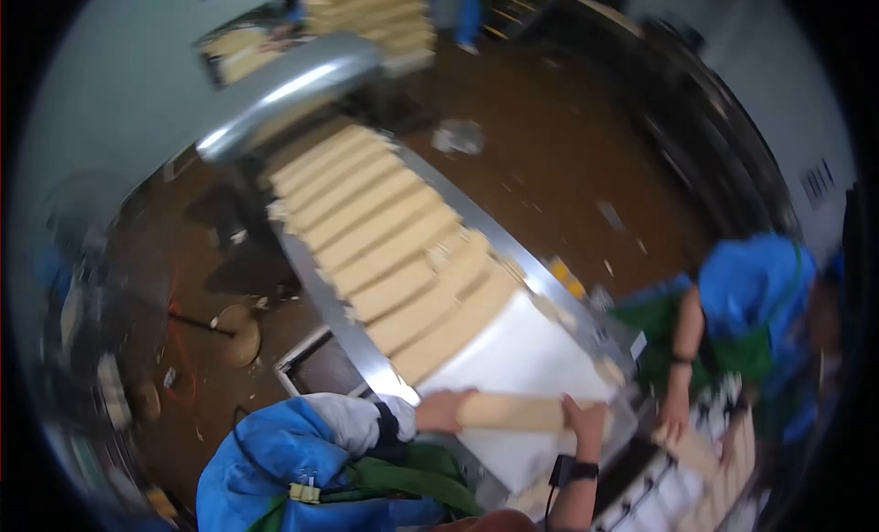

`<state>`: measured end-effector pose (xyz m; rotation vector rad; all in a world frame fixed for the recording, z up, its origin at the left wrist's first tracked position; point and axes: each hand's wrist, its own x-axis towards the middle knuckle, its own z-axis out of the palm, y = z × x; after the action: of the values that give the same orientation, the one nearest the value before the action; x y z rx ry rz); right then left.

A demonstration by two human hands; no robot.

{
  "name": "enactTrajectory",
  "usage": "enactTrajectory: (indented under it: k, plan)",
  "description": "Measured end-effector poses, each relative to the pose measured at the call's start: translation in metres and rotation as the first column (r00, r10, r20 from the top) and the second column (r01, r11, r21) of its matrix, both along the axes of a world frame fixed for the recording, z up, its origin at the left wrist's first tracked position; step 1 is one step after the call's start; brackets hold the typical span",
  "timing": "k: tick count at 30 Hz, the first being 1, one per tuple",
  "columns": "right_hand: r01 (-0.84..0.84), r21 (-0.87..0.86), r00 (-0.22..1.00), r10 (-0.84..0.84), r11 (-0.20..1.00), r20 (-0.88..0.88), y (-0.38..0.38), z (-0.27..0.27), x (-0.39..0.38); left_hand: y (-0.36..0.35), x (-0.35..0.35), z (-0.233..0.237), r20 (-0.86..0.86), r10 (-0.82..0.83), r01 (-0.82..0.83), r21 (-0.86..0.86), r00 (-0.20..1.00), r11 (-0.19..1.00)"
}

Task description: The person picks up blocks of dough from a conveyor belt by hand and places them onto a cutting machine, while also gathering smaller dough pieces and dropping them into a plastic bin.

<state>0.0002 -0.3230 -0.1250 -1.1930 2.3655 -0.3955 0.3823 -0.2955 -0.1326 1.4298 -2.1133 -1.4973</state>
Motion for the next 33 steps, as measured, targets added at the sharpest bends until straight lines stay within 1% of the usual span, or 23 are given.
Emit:
enactTrajectory:
  k: [1, 2, 3, 4, 5, 6, 7, 8, 9, 10, 11, 13, 15, 17, 19, 21, 23, 24, 25, 28, 31, 32, 33]
  plan:
    - [-0.128, -0.045, 0.935, 0.136, 0.991, 0.327, 0.017, 0.042, 0.010, 0.001, -0.005, -0.010, 0.037, 0.019, -0.018, -0.046, 0.999, 0.999]
    - [-0.296, -0.122, 0.927, 0.316, 0.947, 0.204, 0.036, 0.039, 0.005, -0.005, -0.005, -0.006, 0.016, -0.025, 0.025, 0.032, 1.000, 0.999]
    - [-0.360, -0.130, 0.917, 0.376, 0.924, 0.131, 0.052, 0.029, 0.003, -0.010, -0.007, 0.000, 0.019, -0.021, 0.020, 0.028, 1.000, 0.999]
    - [-0.421, -0.134, 0.901, 0.430, 0.897, 0.052, 0.064, 0.033, 0.009, -0.007, -0.009, -0.002, 0.101, 0.020, -0.014, -0.058, 0.995, 0.998]
    - [-0.477, -0.136, 0.878, 0.478, 0.868, -0.028, 0.076, 0.037, 0.014, -0.011, -0.018, 0.017, 0.250, 0.008, 0.050, -0.227, 0.968, 0.973]
    - [-0.478, -0.055, 0.871, 0.466, 0.876, -0.155, 0.088, 0.044, 0.026, -0.015, -0.028, 0.021, 0.371, 0.015, 0.047, -0.159, 0.929, 0.986]
    - [-0.326, -0.027, 0.919, 0.310, 0.945, -0.243, 0.092, 0.025, 0.036, -0.011, -0.029, -0.009, 0.265, 0.023, 0.059, -0.295, 0.964, 0.954]
    - [-0.245, -0.138, 0.949, 0.209, 0.960, -0.237, 0.102, 0.026, 0.039, -0.011, -0.031, -0.015, 0.265, 0.033, 0.053, -0.310, 0.964, 0.949]
    - [-0.189, -0.154, 0.957, 0.147, 0.970, -0.251, 0.114, 0.023, 0.039, -0.010, -0.037, -0.013, 0.258, 0.009, 0.082, -0.339, 0.966, 0.937]
    - [-0.142, -0.174, 0.958, 0.091, 0.975, -0.271, 0.126, 0.022, 0.037, -0.011, -0.045, -0.005, 0.230, -0.032, 0.082, -0.210, 0.973, 0.974]
    - [-0.105, -0.193, 0.956, 0.046, 0.976, -0.288, 0.144, 0.028, 0.031, -0.007, -0.061, 0.000, 0.231, -0.064, 0.124, -0.259, 0.971, 0.958]
    - [0.030, -0.225, 0.949, -0.099, 0.974, -0.298, 0.195, 0.065, 0.010, 0.007, -0.094, 0.011, 0.234, -0.093, 0.175, -0.363, 0.968, 0.915]
    - [0.131, -0.306, 0.919, -0.231, 0.943, -0.319, 0.244, 0.096, -0.013, 0.025, -0.144, 0.040, 0.155, -0.250, 0.292, -0.403, 0.956, 0.867]
    - [0.197, -0.423, 0.857, -0.365, 0.884, -0.364, 0.322, 0.129, -0.046, 0.059, -0.199, 0.074, 0.064, -0.429, 0.416, -0.405, 0.901, 0.814]
    - [0.306, -0.387, 0.847, -0.434, 0.870, -0.306, 0.408, 0.166, -0.076, 0.115, -0.250, 0.111, -0.045, -0.599, 0.542, -0.376, 0.800, 0.752]
    - [0.420, -0.281, 0.802, -0.497, 0.863, -0.330, 0.498, 0.198, -0.098, 0.179, -0.282, 0.138, -0.172, -0.746, 0.701, -0.260, 0.643, 0.664]
    - [0.445, -0.211, 0.833, -0.489, 0.870, -0.260, 0.583, 0.229, -0.115, 0.250, -0.300, 0.122, -0.351, -0.760, 0.824, 0.064, 0.547, 0.563]
    - [0.440, -0.162, 0.854, -0.467, 0.883, -0.230, 0.620, 0.233, -0.125, 0.285, -0.306, 0.129, -0.385, -0.751, 0.842, 0.183, 0.536, 0.507]
    - [0.430, -0.113, 0.874, -0.444, 0.896, -0.197, 0.657, 0.230, -0.134, 0.318, -0.311, 0.135, -0.417, -0.737, 0.847, 0.298, 0.531, 0.441]
    - [0.393, 0.013, 0.916, -0.390, 0.919, -0.098, 0.718, 0.204, -0.159, 0.393, -0.317, 0.139, -0.363, -0.690, 0.724, 0.600, 0.626, 0.341]
    - [0.372, 0.175, 0.926, -0.378, 0.912, 0.003, 0.747, 0.172, -0.184, 0.434, -0.325, 0.132, -0.327, -0.622, 0.596, 0.750, 0.711, 0.287]
    - [0.364, 0.236, 0.924, -0.381, 0.901, 0.033, 0.754, 0.163, -0.194, 0.443, -0.330, 0.134, -0.293, -0.651, 0.601, 0.735, 0.700, 0.316]
    - [0.379, 0.136, 0.906, -0.397, 0.915, 0.147, 0.765, 0.151, -0.204, 0.449, -0.335, 0.137, -0.259, -0.677, 0.607, 0.717, 0.689, 0.344]
